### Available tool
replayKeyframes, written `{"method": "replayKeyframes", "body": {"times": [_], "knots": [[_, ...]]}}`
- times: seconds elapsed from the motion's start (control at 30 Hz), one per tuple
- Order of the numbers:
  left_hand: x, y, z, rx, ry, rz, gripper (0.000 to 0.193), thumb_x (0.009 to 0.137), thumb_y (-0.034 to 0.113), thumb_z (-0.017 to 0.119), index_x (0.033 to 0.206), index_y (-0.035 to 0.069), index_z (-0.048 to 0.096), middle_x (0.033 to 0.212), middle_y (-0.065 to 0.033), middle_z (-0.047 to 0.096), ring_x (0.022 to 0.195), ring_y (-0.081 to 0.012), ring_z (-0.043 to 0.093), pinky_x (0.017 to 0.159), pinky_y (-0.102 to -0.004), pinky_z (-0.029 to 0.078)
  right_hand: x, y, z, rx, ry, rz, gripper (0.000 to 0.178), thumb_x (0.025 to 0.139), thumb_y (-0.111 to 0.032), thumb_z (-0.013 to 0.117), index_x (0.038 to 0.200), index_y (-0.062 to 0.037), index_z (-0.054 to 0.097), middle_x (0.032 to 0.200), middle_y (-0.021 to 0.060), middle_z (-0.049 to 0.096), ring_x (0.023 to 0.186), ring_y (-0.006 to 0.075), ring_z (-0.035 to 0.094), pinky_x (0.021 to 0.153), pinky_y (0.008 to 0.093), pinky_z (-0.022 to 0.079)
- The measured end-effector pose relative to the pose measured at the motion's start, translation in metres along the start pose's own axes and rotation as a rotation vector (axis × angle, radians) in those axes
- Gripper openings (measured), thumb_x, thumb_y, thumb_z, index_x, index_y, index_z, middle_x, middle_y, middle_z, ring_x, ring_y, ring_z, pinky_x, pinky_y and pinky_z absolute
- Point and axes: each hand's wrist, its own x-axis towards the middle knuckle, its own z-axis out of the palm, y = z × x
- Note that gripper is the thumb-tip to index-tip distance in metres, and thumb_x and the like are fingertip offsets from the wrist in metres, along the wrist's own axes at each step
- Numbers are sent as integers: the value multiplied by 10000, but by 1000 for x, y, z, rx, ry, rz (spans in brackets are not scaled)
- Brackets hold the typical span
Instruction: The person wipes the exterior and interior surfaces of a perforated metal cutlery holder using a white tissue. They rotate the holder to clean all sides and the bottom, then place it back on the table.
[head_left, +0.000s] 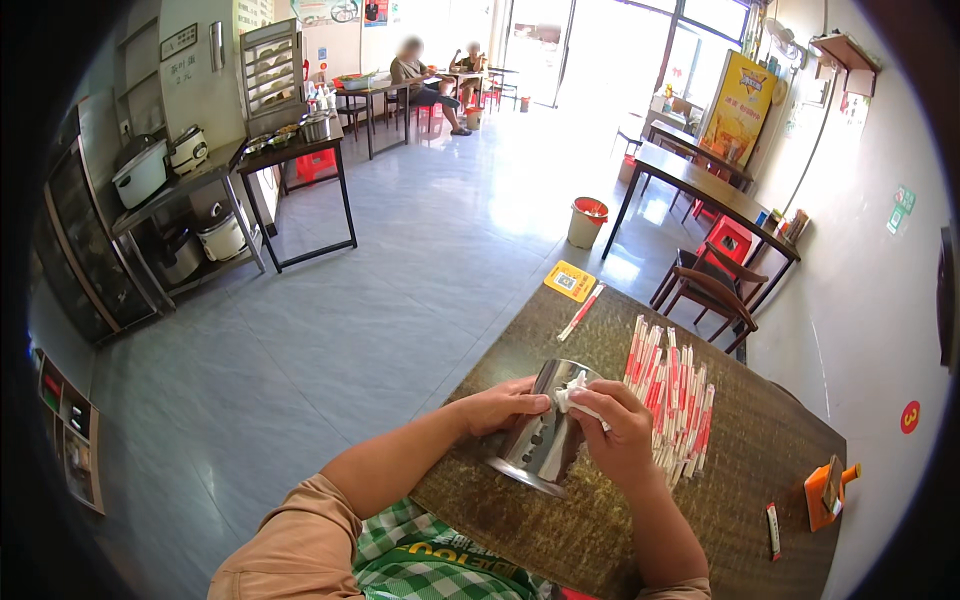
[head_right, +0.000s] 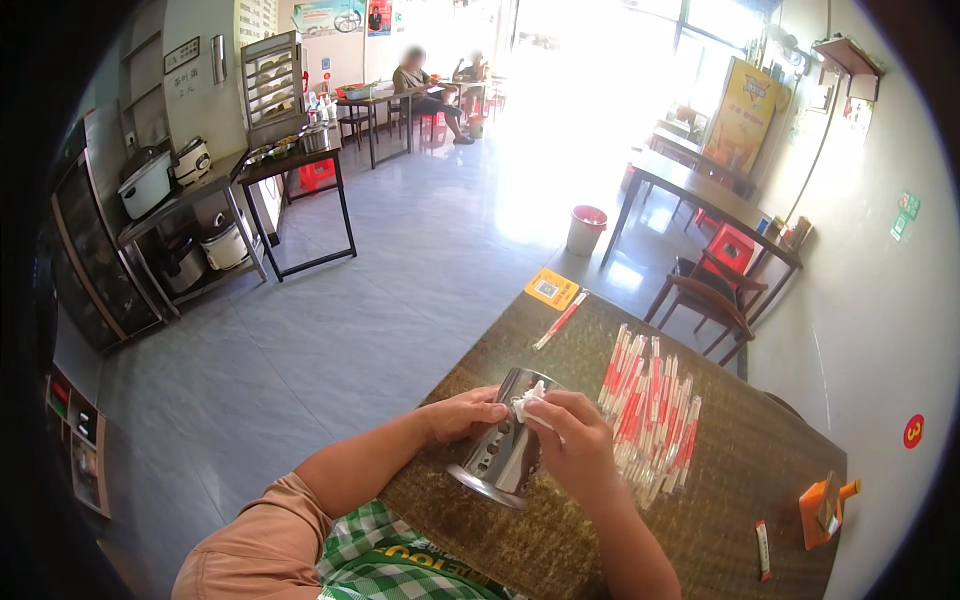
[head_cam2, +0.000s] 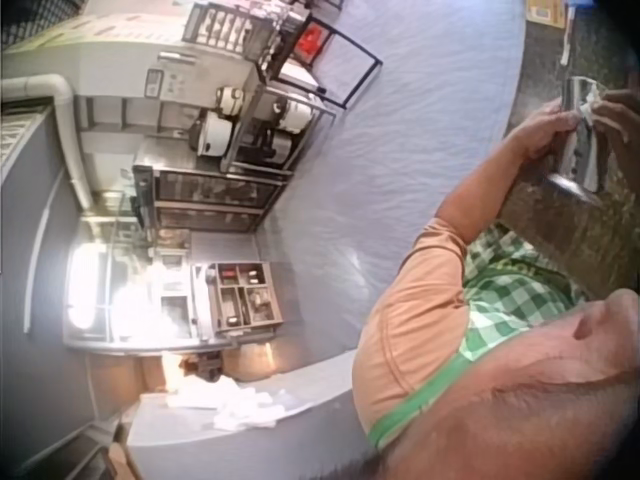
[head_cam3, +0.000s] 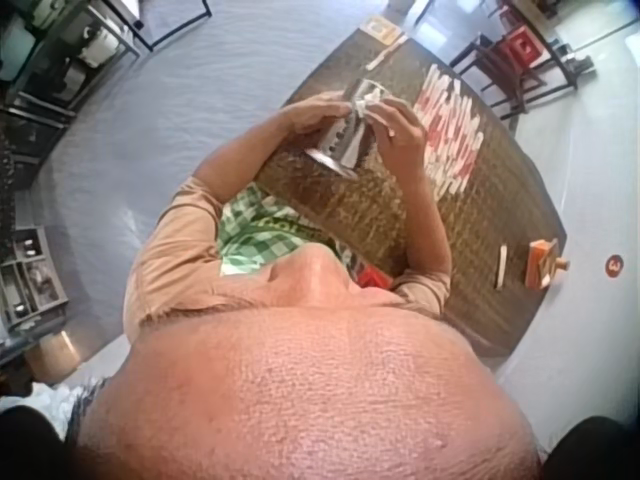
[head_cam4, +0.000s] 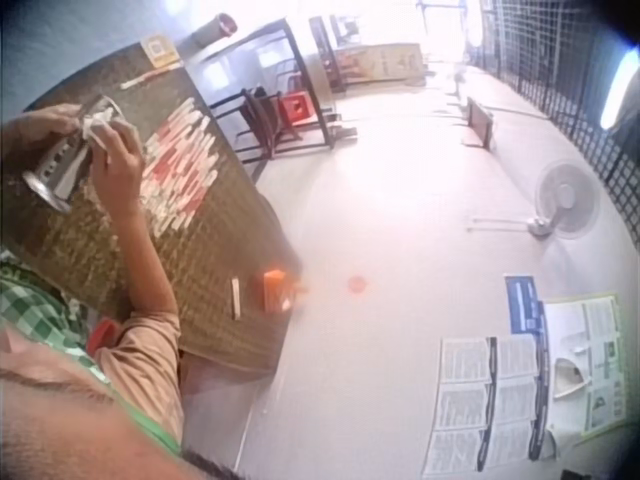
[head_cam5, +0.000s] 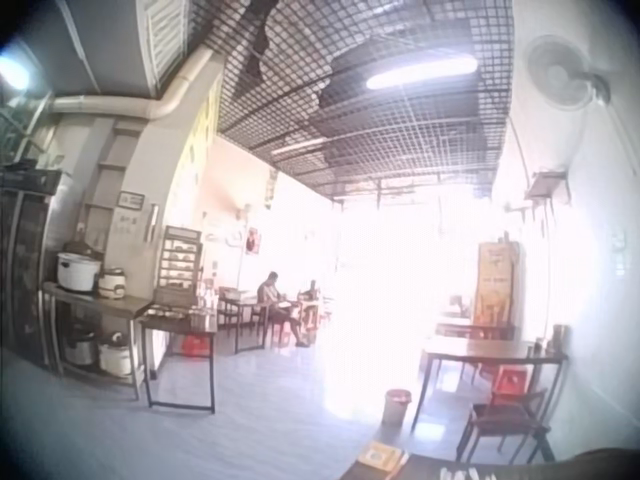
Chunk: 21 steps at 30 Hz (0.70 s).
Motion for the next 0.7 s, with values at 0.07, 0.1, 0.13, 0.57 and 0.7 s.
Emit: {"method": "replayKeyframes", "body": {"times": [0.07, 0.1, 0.13, 0.57, 0.7], "knots": [[1, -3, 1, 46, 4, 29, 1036, 940, 622, 807, 1663, 50, 332, 1472, -109, 569, 1355, -199, 555, 1139, -391, 488, -1, -2, 3, -15, -6, -1, 262, 876, 26, 851, 1120, -58, 803, 1077, 117, 750, 945, 265, 770, 779, 365, 621], [1, -4, 1, 90, 1, 55, 1066, 925, 626, 820, 1666, 45, 321, 1472, -115, 562, 1362, -206, 547, 1149, -393, 476, -2, -3, 4, -16, -15, 0, 263, 876, 23, 851, 1122, -59, 803, 1077, 117, 751, 945, 268, 770, 780, 368, 622], [1, -3, 2, 134, -2, 81, 1095, 909, 630, 833, 1669, 40, 309, 1471, -120, 556, 1369, -213, 539, 1160, -395, 463, -2, -4, 4, -16, -23, 2, 264, 877, 19, 852, 1124, -60, 803, 1077, 117, 752, 945, 271, 771, 781, 372, 622], [1, 2, 3, 187, 7, 45, 1189, 861, 528, 899, 1697, 28, 217, 1476, -153, 535, 1376, -235, 513, 1176, -397, 435, 1, -3, -4, -73, -90, 85, 254, 888, -13, 829, 1133, -70, 796, 1069, 138, 761, 956, 313, 773, 797, 402, 631], [0, 5, 5, 189, 41, 7, 1194, 868, 524, 899, 1696, 15, 206, 1428, -163, 566, 1312, -235, 555, 1127, -387, 477, 4, -11, -15, -19, -247, 78, 225, 891, -19, 822, 1107, -77, 808, 1050, 140, 767, 946, 310, 777, 794, 405, 636]]}}
